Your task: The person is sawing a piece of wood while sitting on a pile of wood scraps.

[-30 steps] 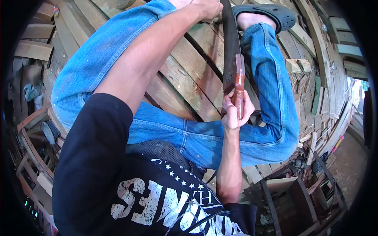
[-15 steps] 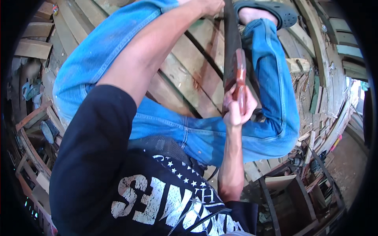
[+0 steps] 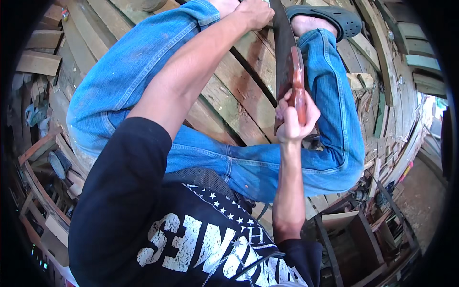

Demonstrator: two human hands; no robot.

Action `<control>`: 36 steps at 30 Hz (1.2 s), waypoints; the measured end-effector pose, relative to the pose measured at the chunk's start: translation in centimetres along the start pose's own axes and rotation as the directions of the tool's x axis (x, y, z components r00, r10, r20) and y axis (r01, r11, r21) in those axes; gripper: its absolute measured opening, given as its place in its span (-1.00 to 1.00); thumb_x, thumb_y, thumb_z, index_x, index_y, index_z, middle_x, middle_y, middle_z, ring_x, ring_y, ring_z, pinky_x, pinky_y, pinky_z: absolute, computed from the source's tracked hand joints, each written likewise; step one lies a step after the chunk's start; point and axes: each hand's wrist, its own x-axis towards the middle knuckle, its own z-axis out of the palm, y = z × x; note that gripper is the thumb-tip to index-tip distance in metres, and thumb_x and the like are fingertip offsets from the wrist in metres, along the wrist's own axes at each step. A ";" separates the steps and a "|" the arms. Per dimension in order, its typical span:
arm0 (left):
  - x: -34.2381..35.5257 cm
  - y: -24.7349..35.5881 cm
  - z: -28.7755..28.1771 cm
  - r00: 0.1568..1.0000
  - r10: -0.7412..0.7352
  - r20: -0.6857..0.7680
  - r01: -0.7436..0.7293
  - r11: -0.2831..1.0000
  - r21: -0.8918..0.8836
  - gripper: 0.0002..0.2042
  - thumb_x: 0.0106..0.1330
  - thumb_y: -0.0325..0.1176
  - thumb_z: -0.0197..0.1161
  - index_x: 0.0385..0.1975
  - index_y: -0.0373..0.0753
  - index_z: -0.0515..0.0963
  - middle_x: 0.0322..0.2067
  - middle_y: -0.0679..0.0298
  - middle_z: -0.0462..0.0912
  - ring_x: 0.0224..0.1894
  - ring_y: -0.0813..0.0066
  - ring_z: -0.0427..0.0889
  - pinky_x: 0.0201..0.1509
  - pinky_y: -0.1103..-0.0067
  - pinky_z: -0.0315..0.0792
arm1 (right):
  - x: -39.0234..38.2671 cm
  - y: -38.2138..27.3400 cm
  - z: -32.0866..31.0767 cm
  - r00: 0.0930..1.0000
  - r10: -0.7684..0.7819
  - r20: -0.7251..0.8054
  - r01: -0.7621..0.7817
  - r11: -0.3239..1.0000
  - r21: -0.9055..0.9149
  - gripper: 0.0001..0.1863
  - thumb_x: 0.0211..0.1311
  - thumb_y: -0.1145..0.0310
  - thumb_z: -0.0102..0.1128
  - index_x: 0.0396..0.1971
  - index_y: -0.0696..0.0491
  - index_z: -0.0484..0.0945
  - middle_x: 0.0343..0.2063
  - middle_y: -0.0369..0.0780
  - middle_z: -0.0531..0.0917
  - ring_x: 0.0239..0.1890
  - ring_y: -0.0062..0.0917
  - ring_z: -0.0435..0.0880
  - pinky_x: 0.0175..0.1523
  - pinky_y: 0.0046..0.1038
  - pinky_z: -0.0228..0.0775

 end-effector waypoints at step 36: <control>-1.3 0.0 -1.2 0.998 0.047 0.043 -0.050 0.996 0.068 -0.82 0.12 -0.37 0.08 -0.52 -0.23 0.64 -0.45 0.07 0.69 -0.37 0.18 0.70 -0.30 0.37 0.56 | -5.5 -2.7 2.8 0.996 0.063 -0.064 -0.080 0.943 -0.322 -0.72 0.21 0.46 0.19 -0.67 0.11 0.37 -0.76 -0.43 0.33 -0.68 -0.81 0.22 -0.57 -0.64 0.07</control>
